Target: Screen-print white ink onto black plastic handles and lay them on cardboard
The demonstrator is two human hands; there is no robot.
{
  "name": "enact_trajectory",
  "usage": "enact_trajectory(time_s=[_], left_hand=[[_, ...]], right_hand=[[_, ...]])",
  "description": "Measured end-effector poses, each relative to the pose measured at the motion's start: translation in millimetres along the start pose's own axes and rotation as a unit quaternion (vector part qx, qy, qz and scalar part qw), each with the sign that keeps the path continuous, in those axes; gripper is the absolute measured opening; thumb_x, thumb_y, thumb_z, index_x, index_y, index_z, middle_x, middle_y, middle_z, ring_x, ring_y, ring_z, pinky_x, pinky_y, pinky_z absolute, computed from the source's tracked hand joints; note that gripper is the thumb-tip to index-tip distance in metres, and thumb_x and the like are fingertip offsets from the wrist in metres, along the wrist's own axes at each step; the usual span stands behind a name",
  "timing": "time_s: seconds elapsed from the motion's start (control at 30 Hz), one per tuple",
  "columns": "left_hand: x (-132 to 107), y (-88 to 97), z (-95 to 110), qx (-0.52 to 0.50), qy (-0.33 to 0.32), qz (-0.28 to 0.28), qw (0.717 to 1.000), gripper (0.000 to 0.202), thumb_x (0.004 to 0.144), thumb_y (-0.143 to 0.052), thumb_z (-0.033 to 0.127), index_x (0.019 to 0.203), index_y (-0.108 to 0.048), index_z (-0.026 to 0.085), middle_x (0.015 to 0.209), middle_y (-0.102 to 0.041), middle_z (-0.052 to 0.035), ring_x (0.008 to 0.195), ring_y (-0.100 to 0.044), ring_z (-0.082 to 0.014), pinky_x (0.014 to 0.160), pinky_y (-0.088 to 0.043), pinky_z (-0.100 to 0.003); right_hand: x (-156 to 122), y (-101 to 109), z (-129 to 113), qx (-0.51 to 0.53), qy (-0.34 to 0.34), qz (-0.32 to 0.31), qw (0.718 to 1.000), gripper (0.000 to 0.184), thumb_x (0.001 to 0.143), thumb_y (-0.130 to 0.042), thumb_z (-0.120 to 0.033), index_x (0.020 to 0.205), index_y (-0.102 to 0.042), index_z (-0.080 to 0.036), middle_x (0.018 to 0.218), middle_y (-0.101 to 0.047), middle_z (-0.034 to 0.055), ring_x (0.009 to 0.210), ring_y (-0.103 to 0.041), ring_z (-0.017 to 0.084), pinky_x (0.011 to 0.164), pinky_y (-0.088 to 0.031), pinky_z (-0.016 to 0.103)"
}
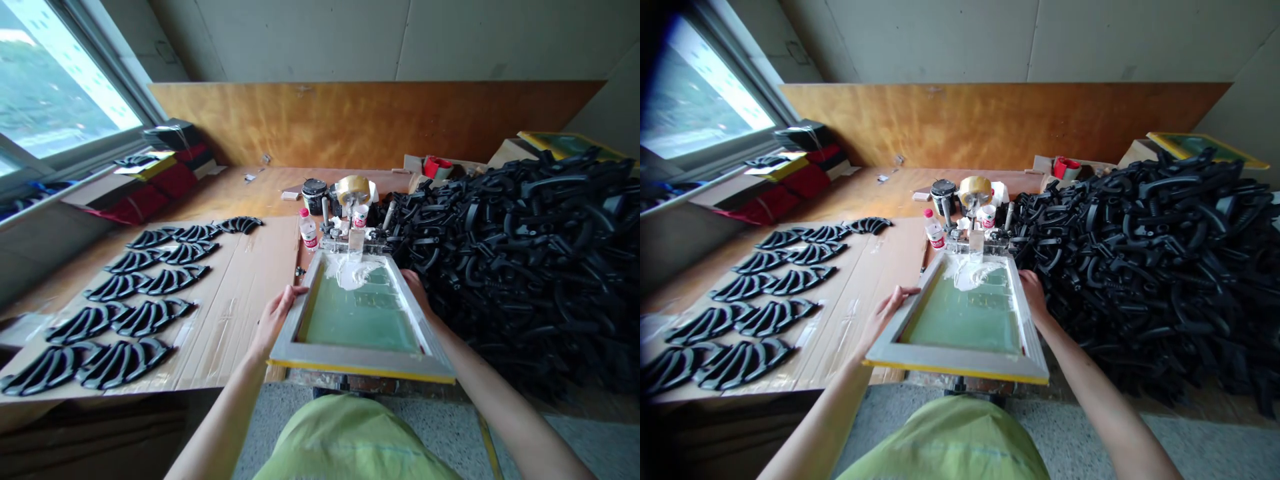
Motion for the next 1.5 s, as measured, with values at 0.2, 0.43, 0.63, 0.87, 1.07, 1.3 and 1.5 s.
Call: enact_trajectory(time_s=[0.2,0.43,0.63,0.87,1.07,1.3,1.5], left_hand=[[-7.2,-1.0,-87.2,0.008,0.060,-0.004,0.998,0.079,0.073,-0.066,0.053,0.140,-0.043,0.018,0.073,-0.063,0.0002,0.062,-0.057,-0.0139,0.054,-0.043,-0.022],[1.1,2.3,-112.8,0.073,0.059,0.027,0.995,0.070,0.073,-0.062,0.055,0.133,-0.051,0.019,0.073,-0.062,-0.0001,0.064,-0.058,-0.0162,0.056,-0.044,-0.025],[3.2,1.6,-125.2,0.056,0.061,0.001,0.997,0.066,0.079,-0.057,0.055,0.132,-0.049,0.018,0.082,-0.065,-0.0022,0.070,-0.059,-0.0157,0.062,-0.044,-0.025],[3.5,2.0,-126.6,0.060,0.060,-0.004,0.996,0.065,0.079,-0.057,0.056,0.132,-0.050,0.020,0.082,-0.066,-0.0022,0.069,-0.060,-0.0161,0.060,-0.045,-0.025],[5.9,3.9,-134.2,0.075,0.062,-0.009,0.995,0.065,0.080,-0.054,0.057,0.133,-0.049,0.020,0.084,-0.066,-0.0029,0.071,-0.061,-0.0167,0.061,-0.046,-0.025],[7.7,5.7,-139.5,0.091,0.062,-0.002,0.994,0.064,0.081,-0.053,0.057,0.134,-0.049,0.021,0.086,-0.067,-0.0034,0.072,-0.061,-0.0164,0.063,-0.045,-0.025],[5.3,5.0,-129.4,0.078,0.057,0.001,0.995,0.065,0.079,-0.056,0.057,0.132,-0.050,0.018,0.084,-0.067,-0.0036,0.071,-0.060,-0.0162,0.061,-0.044,-0.025]], right_hand=[[70.5,7.1,-48.2,-0.054,0.098,0.060,0.992,0.055,0.080,-0.062,-0.019,0.133,-0.048,-0.016,0.134,-0.047,0.0140,0.120,-0.045,0.026,0.102,-0.038,0.038],[81.7,-49.7,-78.3,-0.152,0.101,-0.128,0.975,0.012,0.084,-0.054,-0.018,0.093,-0.062,-0.019,0.093,-0.065,0.0081,0.088,-0.058,0.022,0.075,-0.043,0.029],[41.1,-52.9,-85.3,-0.195,0.077,-0.118,0.971,0.020,0.081,-0.047,-0.011,0.095,-0.061,-0.014,0.094,-0.066,0.0149,0.091,-0.058,0.026,0.074,-0.042,0.032],[48.3,-44.6,-108.6,-0.139,0.104,-0.159,0.972,0.012,0.083,-0.054,-0.025,0.090,-0.062,-0.019,0.090,-0.067,0.0076,0.081,-0.061,0.022,0.068,-0.042,0.030],[44.8,-59.6,-109.1,-0.139,0.160,-0.117,0.970,0.023,0.076,-0.045,-0.002,0.085,-0.060,-0.016,0.090,-0.064,0.0090,0.090,-0.056,0.022,0.072,-0.042,0.029],[-5.8,-43.9,-110.8,-0.051,0.312,-0.188,0.930,0.018,0.074,-0.051,-0.004,0.084,-0.060,-0.017,0.085,-0.062,0.0061,0.086,-0.054,0.020,0.074,-0.042,0.029],[24.5,-42.0,-104.2,-0.060,0.228,-0.098,0.967,0.021,0.075,-0.048,-0.002,0.083,-0.060,-0.017,0.086,-0.061,0.0074,0.088,-0.053,0.021,0.072,-0.043,0.030]])
Point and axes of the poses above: each hand's wrist, its own x-axis towards the middle knuckle, its own y-axis out of the back of the hand, z = x × y, the point moved 6 cm from there along x, towards the middle knuckle
